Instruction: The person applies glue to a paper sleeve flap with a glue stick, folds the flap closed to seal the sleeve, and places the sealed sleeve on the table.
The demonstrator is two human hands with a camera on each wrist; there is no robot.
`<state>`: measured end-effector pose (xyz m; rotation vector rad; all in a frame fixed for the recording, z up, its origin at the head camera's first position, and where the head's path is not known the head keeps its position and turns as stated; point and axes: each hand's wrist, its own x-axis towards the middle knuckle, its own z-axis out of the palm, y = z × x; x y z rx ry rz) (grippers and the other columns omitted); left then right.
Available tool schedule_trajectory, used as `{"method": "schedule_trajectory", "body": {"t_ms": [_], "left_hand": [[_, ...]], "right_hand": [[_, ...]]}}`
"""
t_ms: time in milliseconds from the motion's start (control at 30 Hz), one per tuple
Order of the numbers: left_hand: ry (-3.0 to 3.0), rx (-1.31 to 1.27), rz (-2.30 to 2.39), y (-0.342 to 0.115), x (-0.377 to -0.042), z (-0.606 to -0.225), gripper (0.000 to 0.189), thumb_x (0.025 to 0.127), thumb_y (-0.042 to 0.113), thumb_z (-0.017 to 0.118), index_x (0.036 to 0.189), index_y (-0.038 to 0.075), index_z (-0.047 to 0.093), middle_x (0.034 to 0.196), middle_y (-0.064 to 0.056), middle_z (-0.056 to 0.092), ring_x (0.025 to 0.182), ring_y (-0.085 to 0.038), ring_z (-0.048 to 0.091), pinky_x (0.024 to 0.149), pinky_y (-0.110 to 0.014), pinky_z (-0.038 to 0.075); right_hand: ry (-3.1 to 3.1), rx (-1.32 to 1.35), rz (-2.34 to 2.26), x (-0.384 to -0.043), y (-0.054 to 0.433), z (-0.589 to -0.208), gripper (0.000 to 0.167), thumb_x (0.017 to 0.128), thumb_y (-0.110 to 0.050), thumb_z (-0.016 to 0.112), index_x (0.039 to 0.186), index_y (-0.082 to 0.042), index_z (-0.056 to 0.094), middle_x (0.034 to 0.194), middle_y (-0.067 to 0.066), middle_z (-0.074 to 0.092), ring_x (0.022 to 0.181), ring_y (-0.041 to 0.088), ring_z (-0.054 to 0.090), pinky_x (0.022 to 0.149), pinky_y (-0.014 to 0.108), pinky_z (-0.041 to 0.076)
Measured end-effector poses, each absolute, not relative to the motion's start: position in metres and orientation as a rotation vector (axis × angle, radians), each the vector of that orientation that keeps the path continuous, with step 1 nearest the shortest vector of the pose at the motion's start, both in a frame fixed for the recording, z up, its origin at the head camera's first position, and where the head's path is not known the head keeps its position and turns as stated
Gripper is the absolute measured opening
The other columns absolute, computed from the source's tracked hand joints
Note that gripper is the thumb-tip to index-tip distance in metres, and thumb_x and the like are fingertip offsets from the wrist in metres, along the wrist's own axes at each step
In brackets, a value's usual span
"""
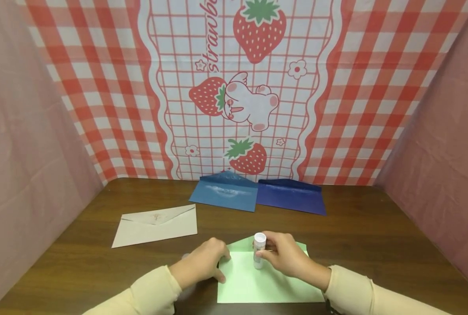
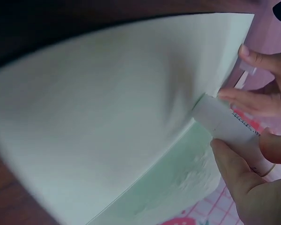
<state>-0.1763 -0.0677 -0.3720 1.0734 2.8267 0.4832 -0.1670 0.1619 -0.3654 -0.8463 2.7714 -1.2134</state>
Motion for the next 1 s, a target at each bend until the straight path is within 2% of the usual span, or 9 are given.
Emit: {"method": "schedule_trajectory", "body": {"t_ms": [367,633,833,1000], "left_hand": [[2.820,1.068,0.486,-0.068,-0.177,-0.373,0.046,0.059,0.019,0.089,0.097,-0.001,0.074,0.099,-0.012,0.074,0.093,-0.022,0.070,0.078,-0.023,0.057],[2.820,1.096,0.504,-0.069,-0.176,-0.373,0.046,0.059,0.019,0.089,0.097,-0.001,0.074,0.097,-0.012,0.074,0.091,-0.021,0.069,0.077,-0.022,0.057],[2.824,1.102,0.518,-0.069,-0.174,-0.371,0.044,0.056,0.018,0.089,0.093,-0.001,0.074,0.092,-0.010,0.073,0.085,-0.019,0.069,0.073,-0.020,0.056],[2.820,1.100,0.523,-0.069,-0.174,-0.370,0.041,0.055,0.017,0.090,0.090,0.000,0.075,0.085,-0.007,0.071,0.073,-0.008,0.061,0.064,-0.016,0.050]], "right_hand": [[2.884,-0.789,-1.163,-0.161,0.200,-0.366,0.024,0.086,-0.013,0.069,0.106,0.000,0.065,0.101,0.015,0.072,0.095,0.030,0.071,0.075,0.027,0.059],[2.949,-0.718,-1.105,-0.159,0.220,-0.363,0.024,0.084,-0.010,0.070,0.104,0.002,0.065,0.099,0.016,0.072,0.091,0.029,0.072,0.072,0.026,0.059],[2.927,-0.719,-0.987,-0.166,0.228,-0.353,0.024,0.083,-0.010,0.072,0.101,0.004,0.065,0.095,0.015,0.073,0.086,0.024,0.072,0.068,0.025,0.058],[2.943,-0.669,-0.900,-0.169,0.214,-0.339,0.023,0.081,-0.008,0.073,0.100,0.003,0.067,0.092,0.012,0.073,0.081,0.018,0.071,0.063,0.022,0.055]]}}
